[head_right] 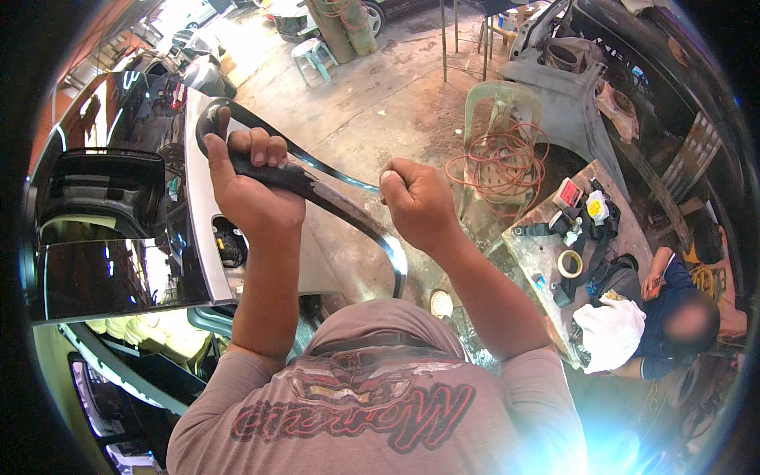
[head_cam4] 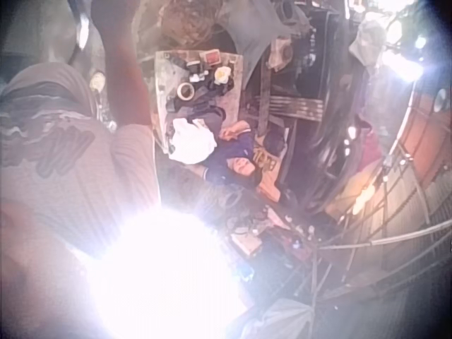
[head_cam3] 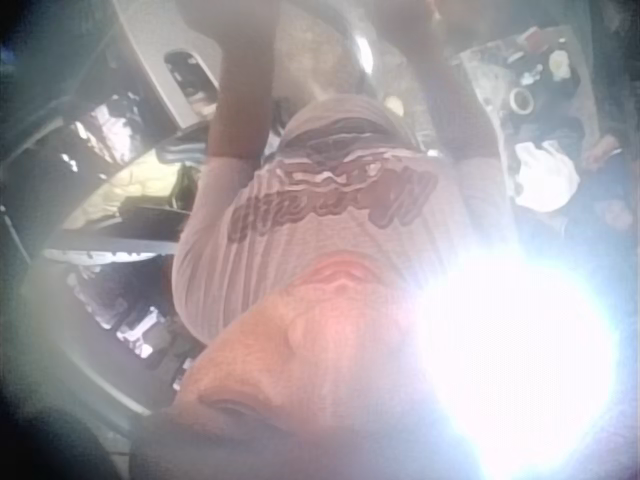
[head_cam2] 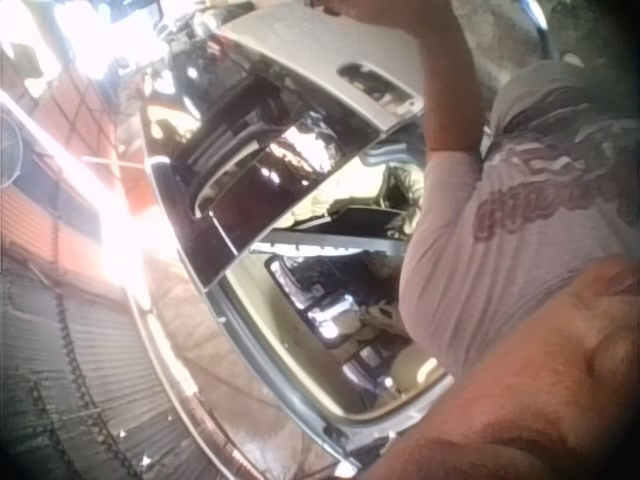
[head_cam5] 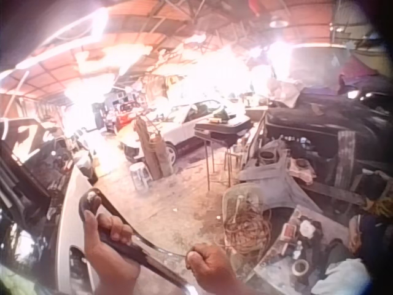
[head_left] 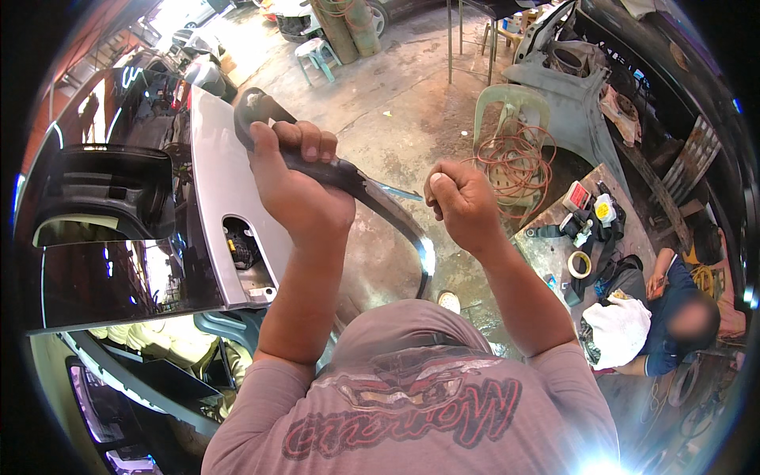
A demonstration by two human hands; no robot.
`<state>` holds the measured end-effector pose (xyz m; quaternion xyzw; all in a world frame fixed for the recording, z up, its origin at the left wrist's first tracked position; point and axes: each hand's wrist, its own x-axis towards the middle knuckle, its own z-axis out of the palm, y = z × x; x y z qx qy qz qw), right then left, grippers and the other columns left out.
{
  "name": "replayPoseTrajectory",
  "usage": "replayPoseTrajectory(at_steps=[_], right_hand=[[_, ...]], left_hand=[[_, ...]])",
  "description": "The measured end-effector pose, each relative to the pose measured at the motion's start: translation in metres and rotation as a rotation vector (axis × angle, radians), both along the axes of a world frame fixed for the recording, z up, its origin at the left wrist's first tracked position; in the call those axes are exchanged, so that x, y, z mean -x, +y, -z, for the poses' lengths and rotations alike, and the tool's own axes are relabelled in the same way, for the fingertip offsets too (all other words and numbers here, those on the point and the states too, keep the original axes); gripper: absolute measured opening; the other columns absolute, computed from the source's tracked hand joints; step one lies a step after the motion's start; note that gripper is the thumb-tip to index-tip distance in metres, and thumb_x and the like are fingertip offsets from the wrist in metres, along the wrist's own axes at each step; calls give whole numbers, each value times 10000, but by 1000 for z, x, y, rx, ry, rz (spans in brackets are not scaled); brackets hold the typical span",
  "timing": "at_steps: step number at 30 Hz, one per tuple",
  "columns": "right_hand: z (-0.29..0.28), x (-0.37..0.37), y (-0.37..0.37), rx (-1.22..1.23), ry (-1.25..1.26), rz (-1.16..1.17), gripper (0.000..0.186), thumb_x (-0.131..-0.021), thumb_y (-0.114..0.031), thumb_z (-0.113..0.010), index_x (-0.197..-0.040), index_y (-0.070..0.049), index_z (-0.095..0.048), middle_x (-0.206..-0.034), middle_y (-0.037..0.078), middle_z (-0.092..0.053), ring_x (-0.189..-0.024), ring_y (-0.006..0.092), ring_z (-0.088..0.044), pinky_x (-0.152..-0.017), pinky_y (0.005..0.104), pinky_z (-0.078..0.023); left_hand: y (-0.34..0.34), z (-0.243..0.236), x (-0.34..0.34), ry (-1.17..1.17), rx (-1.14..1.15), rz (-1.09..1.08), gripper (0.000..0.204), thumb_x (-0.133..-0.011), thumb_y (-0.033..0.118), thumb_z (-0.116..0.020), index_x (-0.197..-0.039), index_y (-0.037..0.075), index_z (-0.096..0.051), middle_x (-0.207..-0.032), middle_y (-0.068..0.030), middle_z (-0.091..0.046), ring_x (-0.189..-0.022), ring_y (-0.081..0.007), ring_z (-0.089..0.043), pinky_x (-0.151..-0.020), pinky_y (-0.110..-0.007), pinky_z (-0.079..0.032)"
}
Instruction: The person removes a weatherstrip from a car door using a power drill and a pry tool. They then apply a white sealant to the weatherstrip using a small tool. The person works on the door panel and the weatherstrip separately.
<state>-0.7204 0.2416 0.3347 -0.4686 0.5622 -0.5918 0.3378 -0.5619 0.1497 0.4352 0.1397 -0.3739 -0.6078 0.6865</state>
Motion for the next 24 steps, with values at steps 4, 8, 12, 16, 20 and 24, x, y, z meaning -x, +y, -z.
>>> replayPoseTrajectory(at_steps=[4, 8, 12, 16, 20, 24], right_hand=[[25, 10, 19, 32, 93, -267, 263, -1029, -277, -709, -1111, -27, -713, -987, 94, -721, -938, 161, -678, -863, 336, -538], [76, 13, 31, -128, 2, -636, 409, -1050, -300, -694, -1364, -42, -649, -1137, 107, -734, -1122, 199, -679, -1016, 394, -522], [84, 15, 38, -142, -428, -591, 384, -1071, -254, -653, -1378, -24, -632, -963, 43, -672, -908, 144, -665, -870, 323, -556], [73, 31, 36, -52, -818, -513, 339, -1103, -265, -605, -1348, -32, -623, -792, -23, -550, -665, 79, -525, -622, 263, -465], [51, 46, 28, -84, -953, -445, 288, -1113, -273, -585, -1265, -33, -627, -757, -23, -522, -609, 72, -462, -555, 256, -396], [44, 51, -7, -113, -1027, -413, 271, -1122, -259, -559, -1249, -22, -587, -761, -20, -506, -617, 69, -437, -535, 243, -389]], left_hand=[[-8, -11, -9, 84, -112, 79, 286, -1127, 372, -540, -1097, 88, -553, -795, 18, -385, -731, -126, -370, -686, -284, -364], [-38, -15, -17, 166, -130, 78, 296, -1132, 318, -527, -1129, 25, -571, -817, -9, -373, -720, -140, -404, -657, -302, -417], [-79, 6, -16, 54, -128, 154, 214, -1091, 318, -593, -1066, 105, -594, -863, -18, -593, -825, -201, -609, -850, -391, -551], [-90, 47, 5, -76, -248, 314, 184, -1058, 222, -634, -1146, 61, -644, -1098, -120, -727, -1050, -289, -701, -1003, -497, -575], [-105, 100, 20, -150, -336, 480, 165, -1051, 180, -631, -1169, 68, -660, -1172, -133, -725, -1171, -328, -691, -1045, -530, -570], [-100, 141, 24, -295, -374, 620, 337, -1022, 257, -679, -1316, 123, -584, -1281, -104, -641, -1305, -379, -610, -1113, -587, -498]])
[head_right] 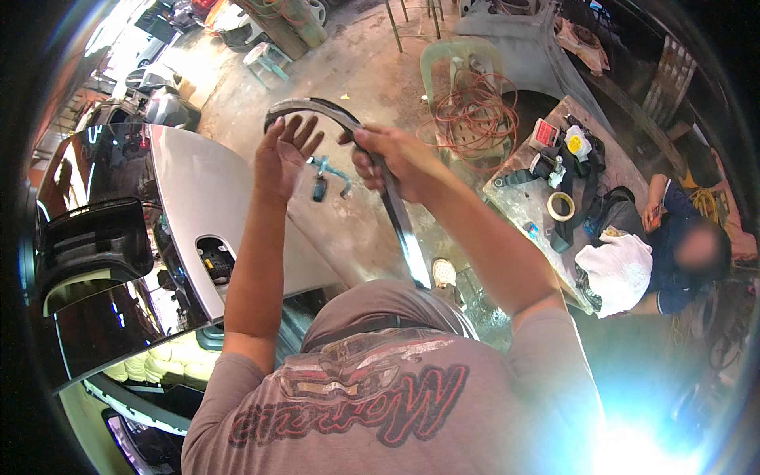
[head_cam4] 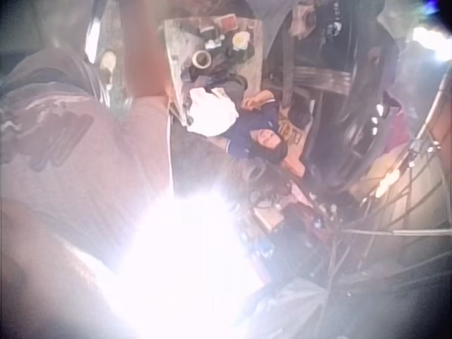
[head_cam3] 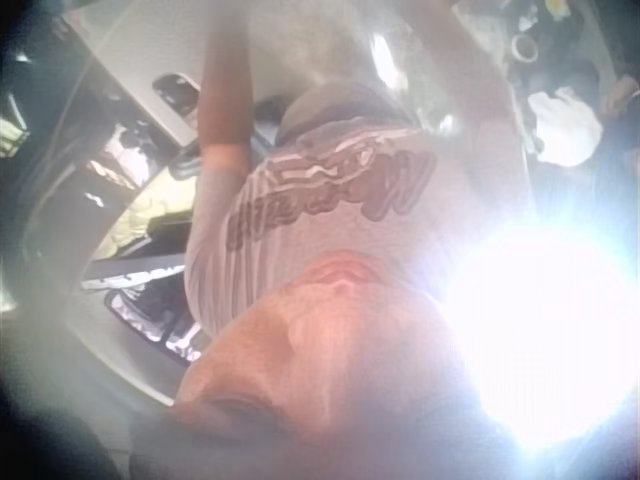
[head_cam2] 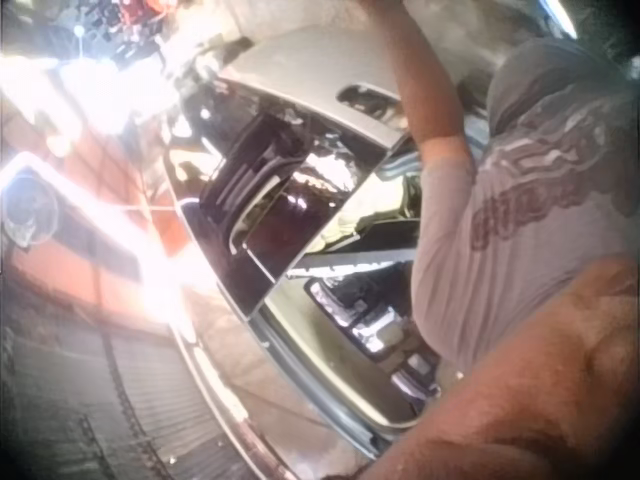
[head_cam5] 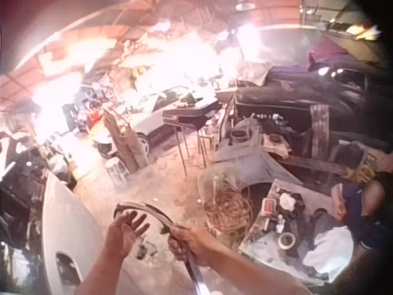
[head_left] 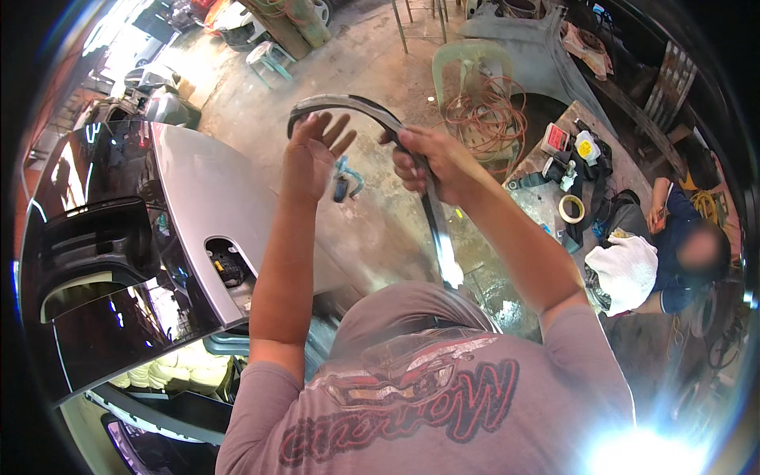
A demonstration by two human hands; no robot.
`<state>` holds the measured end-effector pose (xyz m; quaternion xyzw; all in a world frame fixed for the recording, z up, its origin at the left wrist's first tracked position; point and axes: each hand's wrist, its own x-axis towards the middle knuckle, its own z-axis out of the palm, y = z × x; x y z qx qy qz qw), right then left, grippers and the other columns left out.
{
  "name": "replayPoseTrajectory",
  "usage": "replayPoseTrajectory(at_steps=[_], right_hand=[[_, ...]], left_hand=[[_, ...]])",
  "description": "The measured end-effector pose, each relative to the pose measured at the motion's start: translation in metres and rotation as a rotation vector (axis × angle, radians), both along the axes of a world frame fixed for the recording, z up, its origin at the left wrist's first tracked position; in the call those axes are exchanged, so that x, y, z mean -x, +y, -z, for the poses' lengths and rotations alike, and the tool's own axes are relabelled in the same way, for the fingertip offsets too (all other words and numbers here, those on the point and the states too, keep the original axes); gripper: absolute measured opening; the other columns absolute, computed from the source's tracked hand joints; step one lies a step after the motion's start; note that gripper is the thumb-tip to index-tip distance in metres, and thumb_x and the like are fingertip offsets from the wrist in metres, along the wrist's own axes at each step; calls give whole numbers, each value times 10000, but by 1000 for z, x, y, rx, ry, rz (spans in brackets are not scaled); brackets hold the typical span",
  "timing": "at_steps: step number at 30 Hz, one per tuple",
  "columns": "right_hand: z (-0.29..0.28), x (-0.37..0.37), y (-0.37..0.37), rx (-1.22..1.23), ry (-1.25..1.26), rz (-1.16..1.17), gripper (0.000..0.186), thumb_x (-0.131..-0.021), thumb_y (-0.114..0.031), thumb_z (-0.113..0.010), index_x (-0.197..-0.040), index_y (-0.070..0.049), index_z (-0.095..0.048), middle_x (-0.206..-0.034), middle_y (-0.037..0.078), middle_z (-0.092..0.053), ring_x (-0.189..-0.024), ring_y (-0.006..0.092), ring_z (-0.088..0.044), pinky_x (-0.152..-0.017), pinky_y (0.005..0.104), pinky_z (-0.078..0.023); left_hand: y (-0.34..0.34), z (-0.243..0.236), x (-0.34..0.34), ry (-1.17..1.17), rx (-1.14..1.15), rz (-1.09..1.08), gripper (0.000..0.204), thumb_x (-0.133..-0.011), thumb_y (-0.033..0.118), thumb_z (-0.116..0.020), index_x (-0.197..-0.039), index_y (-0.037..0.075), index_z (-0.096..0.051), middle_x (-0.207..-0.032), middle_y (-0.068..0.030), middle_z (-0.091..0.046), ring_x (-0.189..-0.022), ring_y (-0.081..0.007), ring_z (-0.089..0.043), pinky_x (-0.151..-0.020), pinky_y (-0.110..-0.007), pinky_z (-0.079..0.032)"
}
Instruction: The person removes a weatherstrip from a car door using a power drill and a pry tool. They then apply a white sealant to the weatherstrip using a small tool. The person works on the door panel and the weatherstrip separately.
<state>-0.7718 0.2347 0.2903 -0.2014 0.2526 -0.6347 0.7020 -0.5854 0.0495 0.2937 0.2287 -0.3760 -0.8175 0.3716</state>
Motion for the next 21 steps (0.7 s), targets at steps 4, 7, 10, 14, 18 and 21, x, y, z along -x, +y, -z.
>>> replayPoseTrajectory(at_steps=[4, 7, 10, 14, 18, 21], right_hand=[[15, -5, -67, -67, -96, 13, 251, -1130, -248, -533, -1234, -22, -562, -784, -20, -500, -634, 72, -436, -535, 232, -396], [34, -12, -114, -199, -174, 58, 220, -1128, -251, -528, -1125, -33, -555, -798, 2, -497, -608, 90, -431, -530, 258, -404], [64, -24, -141, -234, -191, 63, 237, -1139, -254, -497, -1043, -40, -526, -789, 0, -486, -611, 93, -433, -540, 261, -415], [107, -38, -151, -258, -242, 23, 252, -1152, -248, -451, -1029, -36, -509, -781, 16, -486, -611, 132, -443, -568, 307, -442], [120, -65, -142, -376, -281, 50, 242, -1158, -231, -436, -1041, -27, -489, -792, 48, -500, -643, 182, -471, -604, 348, -479], [121, -81, -132, -406, -300, 94, 213, -1157, -217, -440, -1072, -24, -477, -822, 74, -519, -665, 199, -484, -632, 365, -507]], left_hand=[[40, 35, -29, -220, -58, 330, 737, -1000, 388, -701, -1607, 113, -386, -1378, -114, -539, -1382, -369, -542, -1092, -577, -492], [97, 52, -71, -360, -120, 523, 819, -1003, 379, -695, -1650, 53, -315, -1418, -137, -548, -1279, -360, -640, -1004, -556, -558], [142, 26, -111, -363, -142, 571, 817, -996, 226, -717, -1657, 14, -286, -1411, -208, -559, -1129, -343, -724, -870, -472, -635], [161, 10, -166, -333, -87, 375, 872, -980, 156, -728, -1683, 17, -230, -1414, -224, -555, -1077, -306, -745, -854, -354, -635], [181, -14, -194, -300, 77, 237, 885, -963, 138, -748, -1681, 16, -245, -1443, -216, -547, -1132, -301, -736, -881, -350, -622], [192, -12, -206, -327, 230, 157, 897, -941, 118, -780, -1671, 12, -271, -1453, -200, -543, -1137, -307, -737, -890, -351, -617]])
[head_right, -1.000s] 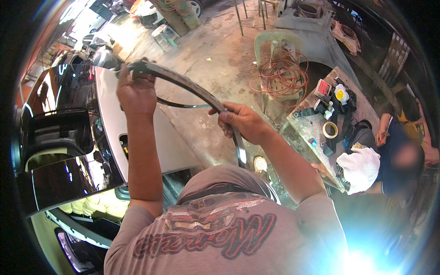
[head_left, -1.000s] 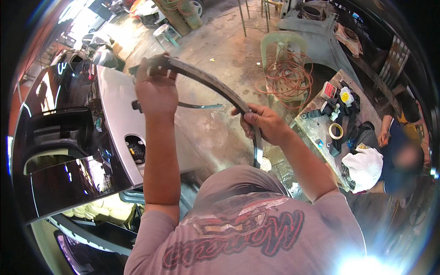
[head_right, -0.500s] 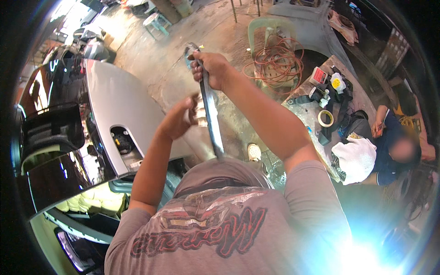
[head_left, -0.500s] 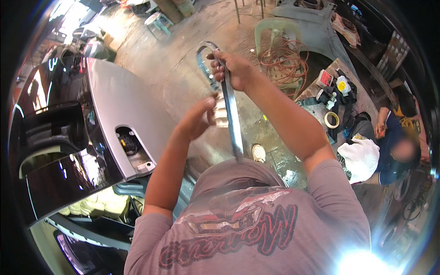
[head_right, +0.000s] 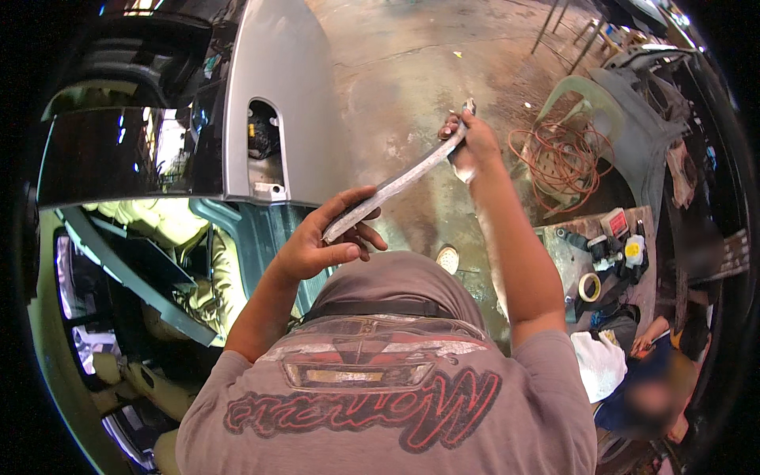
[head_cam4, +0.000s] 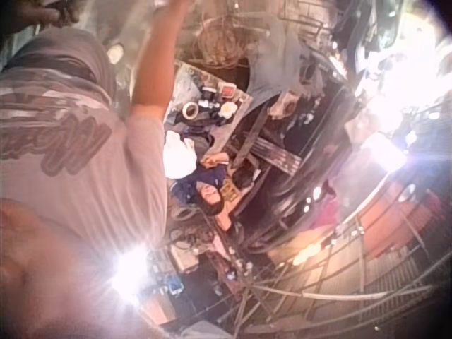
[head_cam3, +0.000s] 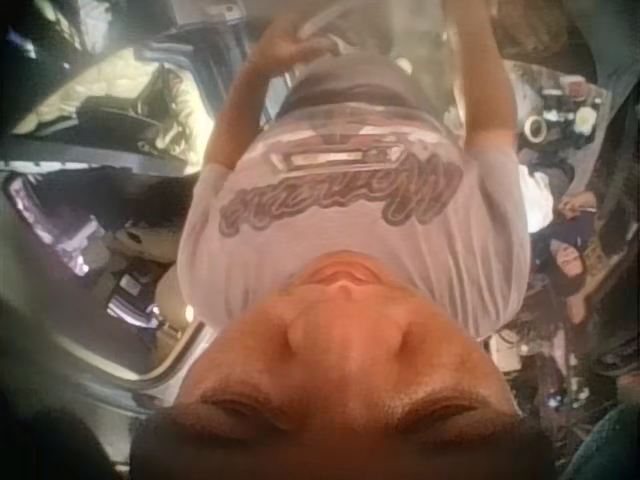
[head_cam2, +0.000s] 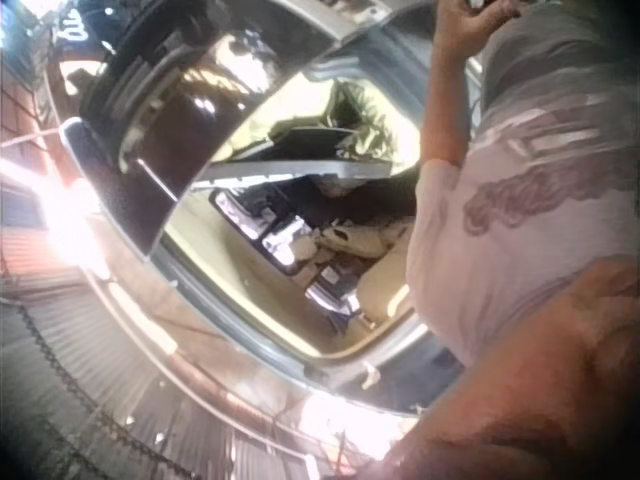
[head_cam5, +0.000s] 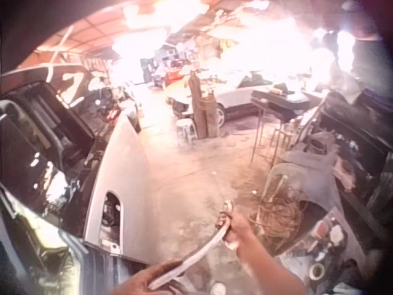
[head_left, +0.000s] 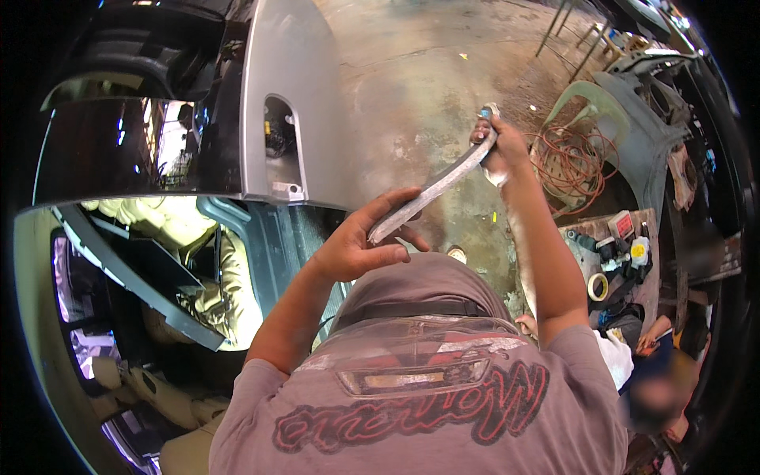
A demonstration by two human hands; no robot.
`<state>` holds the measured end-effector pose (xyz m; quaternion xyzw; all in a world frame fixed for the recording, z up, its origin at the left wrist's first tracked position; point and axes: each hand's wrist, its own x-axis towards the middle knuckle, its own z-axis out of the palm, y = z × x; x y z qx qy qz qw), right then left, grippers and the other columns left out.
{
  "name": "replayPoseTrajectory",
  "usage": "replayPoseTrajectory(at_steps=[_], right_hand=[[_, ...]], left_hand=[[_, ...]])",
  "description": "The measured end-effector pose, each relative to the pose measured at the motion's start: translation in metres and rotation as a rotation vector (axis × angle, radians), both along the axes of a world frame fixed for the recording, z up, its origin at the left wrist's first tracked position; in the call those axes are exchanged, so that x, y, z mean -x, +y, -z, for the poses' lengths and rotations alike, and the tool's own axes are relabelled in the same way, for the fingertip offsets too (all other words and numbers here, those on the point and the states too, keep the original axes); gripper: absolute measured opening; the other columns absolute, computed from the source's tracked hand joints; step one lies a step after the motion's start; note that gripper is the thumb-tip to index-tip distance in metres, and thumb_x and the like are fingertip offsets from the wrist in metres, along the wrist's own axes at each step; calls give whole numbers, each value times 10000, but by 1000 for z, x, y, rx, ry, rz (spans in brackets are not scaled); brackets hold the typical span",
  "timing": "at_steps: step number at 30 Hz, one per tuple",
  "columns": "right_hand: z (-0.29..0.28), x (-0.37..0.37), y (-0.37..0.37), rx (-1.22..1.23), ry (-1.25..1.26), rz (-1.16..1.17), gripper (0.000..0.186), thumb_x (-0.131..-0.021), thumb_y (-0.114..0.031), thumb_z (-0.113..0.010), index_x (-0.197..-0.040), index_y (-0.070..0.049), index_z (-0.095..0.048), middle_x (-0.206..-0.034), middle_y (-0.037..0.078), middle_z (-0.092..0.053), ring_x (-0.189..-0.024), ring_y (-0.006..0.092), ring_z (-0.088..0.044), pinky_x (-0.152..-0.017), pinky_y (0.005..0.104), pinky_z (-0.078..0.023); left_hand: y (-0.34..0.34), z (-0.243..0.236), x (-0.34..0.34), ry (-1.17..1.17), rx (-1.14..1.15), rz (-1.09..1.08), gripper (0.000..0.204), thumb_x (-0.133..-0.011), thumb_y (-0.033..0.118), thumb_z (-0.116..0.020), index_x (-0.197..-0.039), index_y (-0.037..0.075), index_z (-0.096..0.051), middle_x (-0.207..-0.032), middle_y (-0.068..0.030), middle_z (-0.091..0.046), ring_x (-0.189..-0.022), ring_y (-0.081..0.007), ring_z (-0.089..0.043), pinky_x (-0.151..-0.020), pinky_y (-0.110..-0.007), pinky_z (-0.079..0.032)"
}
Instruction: The person removes a weatherstrip from a car door using a power drill and a pry tool. They then apply a white sealant to the weatherstrip using a small tool. The person works on the door panel and the weatherstrip separately.
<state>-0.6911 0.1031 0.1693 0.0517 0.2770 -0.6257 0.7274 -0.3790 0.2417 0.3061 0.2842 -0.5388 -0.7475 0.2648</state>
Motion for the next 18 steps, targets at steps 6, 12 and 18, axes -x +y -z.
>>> replayPoseTrajectory(at_steps=[6, 12, 18], right_hand=[[-5, -23, 46, -53, 285, -155, 245, -1144, -252, -500, -1185, -14, -545, -895, 112, -612, -753, 241, -611, -743, 455, -565], [-6, -10, 99, -261, 1095, -739, 485, -1049, -477, -666, -1138, -2, -700, -864, 125, -682, -680, 255, -686, -607, 419, -590], [-71, -11, 154, 374, 1712, -342, 344, -933, -182, -783, -1245, -51, -721, -1103, 125, -734, -970, 207, -712, -820, 344, -565]], left_hand=[[7, -8, -9, -179, 350, -122, 457, -1005, 55, -703, -1446, -3, -595, -1201, -109, -686, -1026, -163, -696, -866, -288, -554], [2, -20, 3, -282, 623, -74, 348, -961, 21, -705, -1308, 14, -694, -1125, -135, -723, -980, -183, -687, -891, -312, -527], [2, -9, 14, -428, 717, 164, 358, -924, 72, -702, -1277, 15, -685, -1168, -182, -734, -1070, -355, -727, -937, -398, -557]])
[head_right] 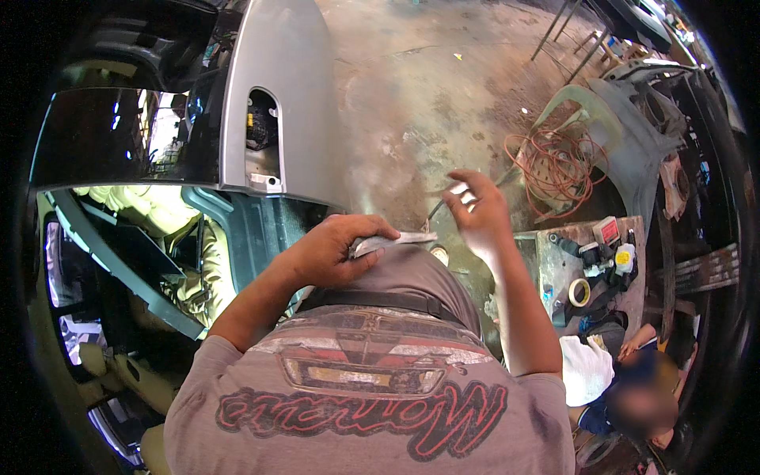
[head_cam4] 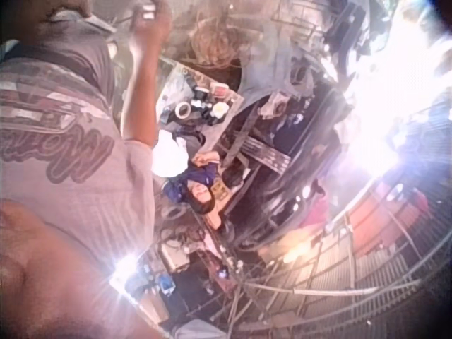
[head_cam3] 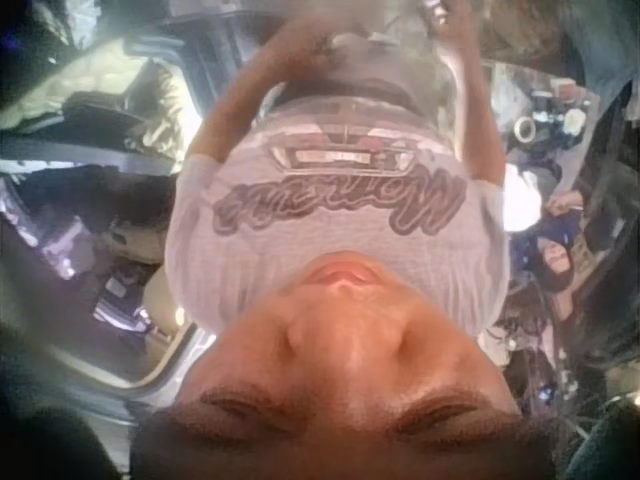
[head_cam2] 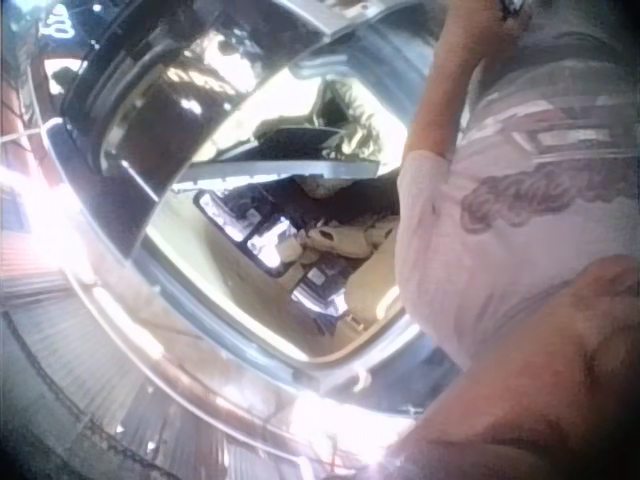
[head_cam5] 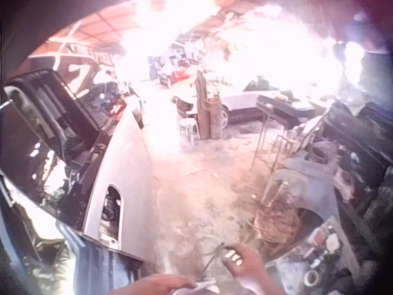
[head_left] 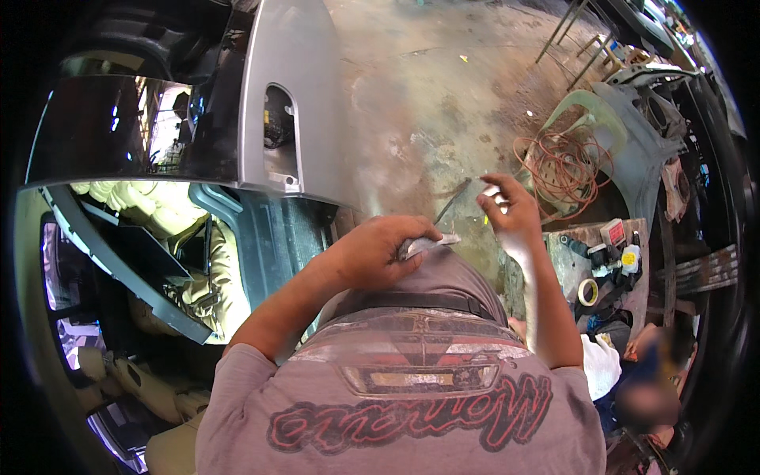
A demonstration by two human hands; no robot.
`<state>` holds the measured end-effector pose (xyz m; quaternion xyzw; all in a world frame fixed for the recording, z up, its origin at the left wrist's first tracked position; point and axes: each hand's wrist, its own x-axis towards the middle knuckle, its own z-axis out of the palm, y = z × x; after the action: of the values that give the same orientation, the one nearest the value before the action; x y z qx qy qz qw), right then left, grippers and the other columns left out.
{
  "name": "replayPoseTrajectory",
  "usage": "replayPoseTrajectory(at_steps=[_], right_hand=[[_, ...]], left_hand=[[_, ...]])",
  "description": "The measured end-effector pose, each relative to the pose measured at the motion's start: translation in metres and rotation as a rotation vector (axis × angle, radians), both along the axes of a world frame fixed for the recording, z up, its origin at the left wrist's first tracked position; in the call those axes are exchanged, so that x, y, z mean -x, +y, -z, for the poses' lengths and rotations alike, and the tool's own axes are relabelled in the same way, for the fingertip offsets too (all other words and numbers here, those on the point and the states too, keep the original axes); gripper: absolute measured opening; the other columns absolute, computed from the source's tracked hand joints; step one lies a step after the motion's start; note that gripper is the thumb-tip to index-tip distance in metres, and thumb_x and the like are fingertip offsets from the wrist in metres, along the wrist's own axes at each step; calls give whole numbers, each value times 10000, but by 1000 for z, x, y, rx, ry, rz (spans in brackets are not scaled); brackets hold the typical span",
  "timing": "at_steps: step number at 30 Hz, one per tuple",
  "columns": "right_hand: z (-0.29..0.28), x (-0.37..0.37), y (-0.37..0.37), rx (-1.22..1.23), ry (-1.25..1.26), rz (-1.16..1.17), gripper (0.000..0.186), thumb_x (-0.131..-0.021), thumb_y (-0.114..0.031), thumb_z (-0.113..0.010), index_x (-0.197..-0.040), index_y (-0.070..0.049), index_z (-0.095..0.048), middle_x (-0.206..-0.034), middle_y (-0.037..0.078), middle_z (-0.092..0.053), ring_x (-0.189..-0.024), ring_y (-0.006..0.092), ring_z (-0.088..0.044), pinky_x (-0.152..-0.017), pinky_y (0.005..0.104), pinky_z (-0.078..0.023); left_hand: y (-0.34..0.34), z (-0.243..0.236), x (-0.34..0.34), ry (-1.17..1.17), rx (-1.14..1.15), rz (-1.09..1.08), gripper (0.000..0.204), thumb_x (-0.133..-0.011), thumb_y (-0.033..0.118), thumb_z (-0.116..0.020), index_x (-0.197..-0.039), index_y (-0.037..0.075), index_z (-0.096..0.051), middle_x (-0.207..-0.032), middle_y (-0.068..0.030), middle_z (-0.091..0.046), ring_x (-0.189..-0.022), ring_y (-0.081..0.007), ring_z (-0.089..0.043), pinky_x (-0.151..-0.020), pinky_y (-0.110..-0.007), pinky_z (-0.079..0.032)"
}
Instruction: The person removes a weatherstrip from a car door using a power drill and a pry tool. They then apply a white sealant to the weatherstrip using a small tool. The person works on the door panel and the weatherstrip separately.
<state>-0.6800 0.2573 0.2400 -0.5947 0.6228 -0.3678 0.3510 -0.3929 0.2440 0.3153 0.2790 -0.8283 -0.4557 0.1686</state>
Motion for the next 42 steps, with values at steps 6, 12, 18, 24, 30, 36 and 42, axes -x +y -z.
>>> replayPoseTrajectory(at_steps=[6, 12, 18, 24, 30, 36, 42], right_hand=[[-89, -34, 39, 329, -184, -447, 372, -799, 62, -825, -1145, -60, -767, -1025, 109, -706, -879, 235, -707, -744, 339, -571], [-76, -50, 39, 447, -208, -425, 262, -786, 46, -832, -1013, -65, -761, -982, 99, -689, -846, 269, -696, -725, 362, -558], [-82, -53, 33, 385, -145, -503, 218, -779, 33, -797, -963, -62, -730, -934, 106, -673, -833, 284, -689, -722, 377, -548], [-78, -58, 29, 545, -138, -520, 227, -760, 21, -770, -960, -63, -702, -895, 85, -667, -776, 293, -675, -659, 385, -540], [-75, -66, 26, 601, -101, -528, 246, -706, 20, -750, -921, -66, -667, -872, 85, -647, -741, 312, -650, -617, 398, -522], [-60, -59, 31, 458, -185, -602, 229, -710, 9, -714, -913, -55, -628, -891, 96, -626, -772, 320, -623, -687, 405, -520], [-50, -52, 38, 308, -538, -573, 116, -805, -69, -631, -909, -48, -584, -972, 123, -672, -853, 274, -621, -804, 379, -515]], left_hand=[[4, -5, 17, -50, -106, 36, 356, -871, 100, -722, -1223, 61, -690, -1097, -203, -734, -1035, -433, -704, -895, -457, -562], [1, -16, 18, -48, -196, 72, 353, -803, 79, -701, -1153, 44, -683, -1055, -199, -731, -964, -429, -704, -857, -439, -562], [6, -12, 12, -39, -185, 62, 357, -781, 90, -702, -1135, 43, -683, -1040, -190, -731, -960, -420, -709, -856, -435, -560], [7, -17, 7, -24, -161, 87, 319, -826, 120, -712, -1132, 35, -686, -1058, -205, -739, -1006, -429, -707, -869, -466, -557], [10, -19, 1, -32, -216, 78, 305, -871, 126, -690, -1160, 30, -674, -1052, -209, -732, -995, -437, -705, -856, -459, -555], [15, -26, -4, -27, -295, 32, 240, -981, 178, -690, -1170, 32, -668, -983, -191, -722, -899, -407, -705, -806, -421, -548], [20, -12, -18, 14, -244, -34, 402, -1005, 204, -706, -1352, 10, -644, -961, -185, -729, -839, -297, -726, -794, -376, -543]])
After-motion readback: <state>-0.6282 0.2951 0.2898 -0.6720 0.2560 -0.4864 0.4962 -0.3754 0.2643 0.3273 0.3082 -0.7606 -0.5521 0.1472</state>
